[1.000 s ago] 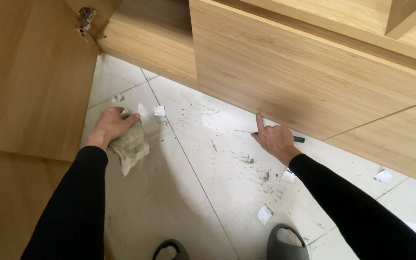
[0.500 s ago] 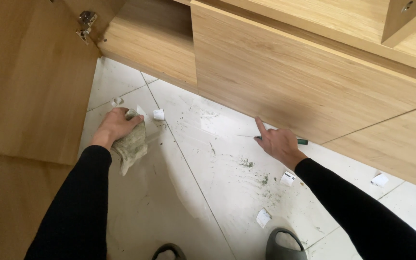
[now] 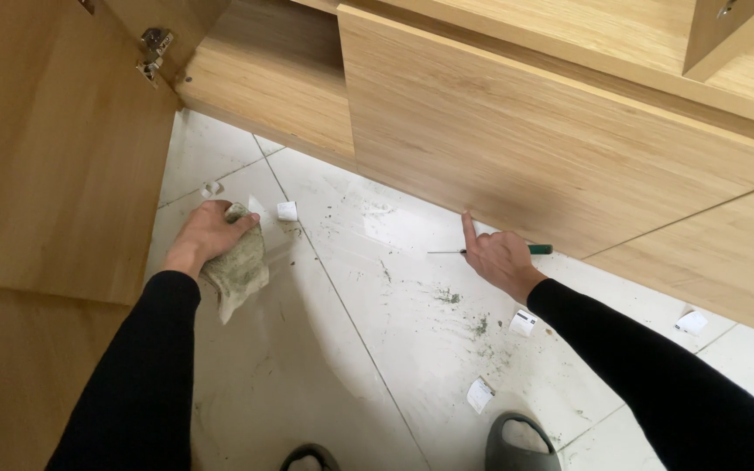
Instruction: The person uses a utility knife to scrape residue from the edges and seams of a light wood cabinet, then wipes the surfaces with a cloth. The person repeats scraping and wiping on multiple drawer fronts and seams, removing visible debris and cleaning the cabinet exterior.
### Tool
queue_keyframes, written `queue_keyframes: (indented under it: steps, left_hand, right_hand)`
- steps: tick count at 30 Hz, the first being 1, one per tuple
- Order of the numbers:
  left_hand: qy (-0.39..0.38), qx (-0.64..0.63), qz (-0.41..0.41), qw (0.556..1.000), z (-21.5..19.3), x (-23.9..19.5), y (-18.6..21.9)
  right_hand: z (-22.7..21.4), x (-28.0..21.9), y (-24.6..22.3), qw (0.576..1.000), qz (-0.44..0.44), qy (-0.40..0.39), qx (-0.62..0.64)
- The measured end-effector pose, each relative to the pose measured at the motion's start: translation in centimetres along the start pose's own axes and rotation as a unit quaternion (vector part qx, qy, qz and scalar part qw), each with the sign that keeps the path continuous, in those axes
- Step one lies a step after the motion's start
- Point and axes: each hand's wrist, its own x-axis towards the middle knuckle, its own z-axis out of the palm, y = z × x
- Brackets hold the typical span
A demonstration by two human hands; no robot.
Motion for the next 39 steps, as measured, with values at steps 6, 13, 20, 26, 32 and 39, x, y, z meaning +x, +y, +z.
queue_keyframes:
  steps: [6,13,20,26,32,39]
  left_hand:
    - [-0.002,0.006,0.006,1.000,0.0,-1.7,2.5]
    - [0.012,0.011,0.027,1.000,0.8,0.1,2.2]
    - [0.004,0.015,0.035,0.999,0.1,-0.6,3.5]
    - [-0.018,-0.001,0.060,0.998,0.3,-0.5,6.6]
    - [-0.059,-0.017,0.067,0.996,1.4,-1.2,11.6]
    - [-0.121,-0.029,0.122,0.985,5.4,-4.3,18.6]
  right_hand:
    - [-2.6,0.4,-1.1,0.993,0.028,-0.090,0.069]
    - [2.5,3.7,-0.8,0.974,0.089,-0.145,0.150]
    - [-1.6,-0.4,-2.0,0.957,0.019,-0.114,0.264]
    - [-17.9,0.2,4.7,0.915,0.030,-0.066,0.396]
    - [-34.2,4.4,17.1,0.900,0.104,0.175,0.386]
    - [-35.0,11.0,22.4,0.920,0.194,0.114,0.321]
